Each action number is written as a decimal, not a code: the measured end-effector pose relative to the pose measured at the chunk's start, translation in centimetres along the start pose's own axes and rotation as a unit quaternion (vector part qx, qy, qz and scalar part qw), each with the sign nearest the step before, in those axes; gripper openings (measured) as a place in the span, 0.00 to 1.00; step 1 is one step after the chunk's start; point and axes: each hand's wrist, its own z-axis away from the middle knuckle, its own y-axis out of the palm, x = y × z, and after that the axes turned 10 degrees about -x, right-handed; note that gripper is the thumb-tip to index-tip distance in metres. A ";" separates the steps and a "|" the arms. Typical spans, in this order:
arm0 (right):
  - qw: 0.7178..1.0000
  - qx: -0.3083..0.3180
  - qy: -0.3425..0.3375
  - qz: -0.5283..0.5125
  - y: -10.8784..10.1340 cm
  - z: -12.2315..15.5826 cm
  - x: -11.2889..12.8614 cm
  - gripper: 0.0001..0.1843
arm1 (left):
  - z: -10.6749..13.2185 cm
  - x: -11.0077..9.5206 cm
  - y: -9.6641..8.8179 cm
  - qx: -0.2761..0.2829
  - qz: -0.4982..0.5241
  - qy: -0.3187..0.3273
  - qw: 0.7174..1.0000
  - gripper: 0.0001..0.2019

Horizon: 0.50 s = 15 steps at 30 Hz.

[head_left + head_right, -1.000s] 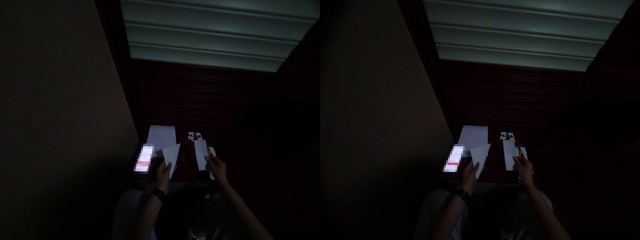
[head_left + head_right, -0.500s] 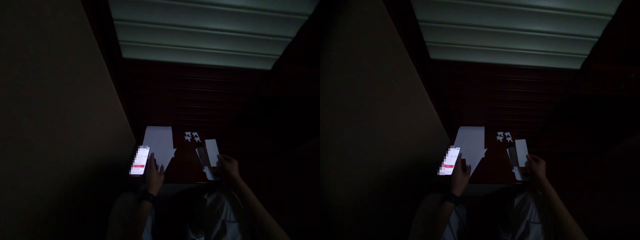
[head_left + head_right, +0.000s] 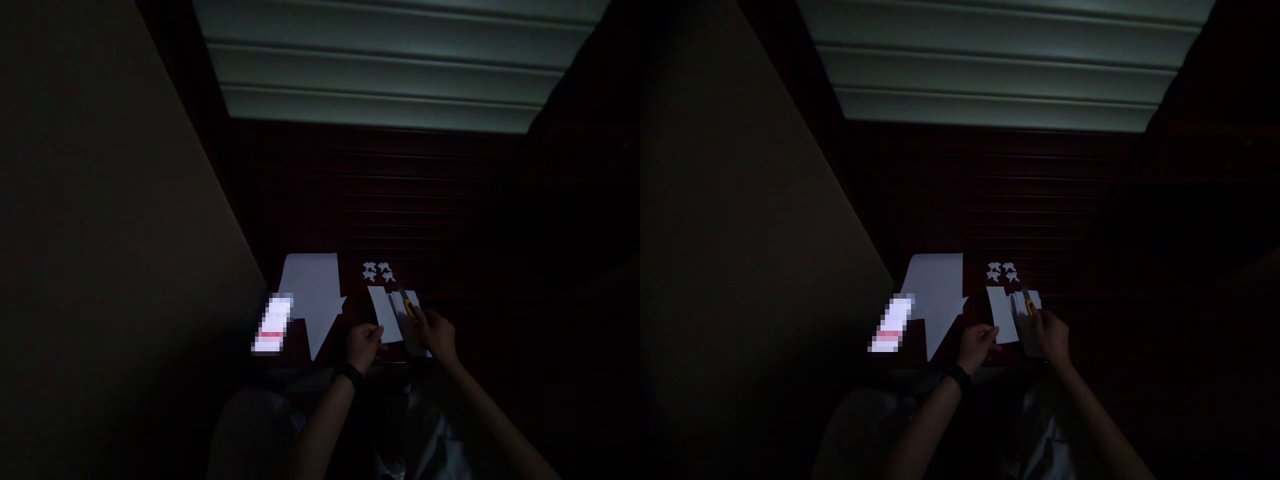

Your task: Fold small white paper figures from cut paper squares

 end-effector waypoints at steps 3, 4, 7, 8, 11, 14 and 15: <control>0.995 0.000 -0.024 0.095 -0.5 -1.5 -0.6 0.24 | -0.6 0.1 -0.1 0.002 -0.011 0.021 1.000 0.16; 0.992 0.009 -0.028 0.122 -0.4 -1.8 -0.8 0.23 | -0.7 0.1 -0.1 0.005 -0.015 0.030 0.999 0.16; 0.982 0.042 -0.035 0.183 0.6 -2.2 -1.1 0.20 | -0.8 -0.4 0.4 0.019 -0.026 0.058 0.998 0.16; 0.978 0.052 -0.037 0.197 1.0 -2.3 -1.2 0.19 | -0.8 -0.6 0.5 0.024 -0.029 0.066 0.997 0.16; 0.972 0.069 -0.039 0.221 1.4 -2.6 -1.6 0.20 | -0.9 -1.1 1.2 0.034 -0.036 0.078 0.996 0.16; 0.970 0.073 -0.040 0.227 0.5 -3.4 -2.1 0.20 | -1.1 -1.3 2.2 0.035 -0.046 0.076 0.995 0.17; 0.971 0.071 -0.038 0.227 -0.1 -3.8 -2.3 0.21 | -1.3 -1.3 2.7 0.035 -0.051 0.071 0.996 0.17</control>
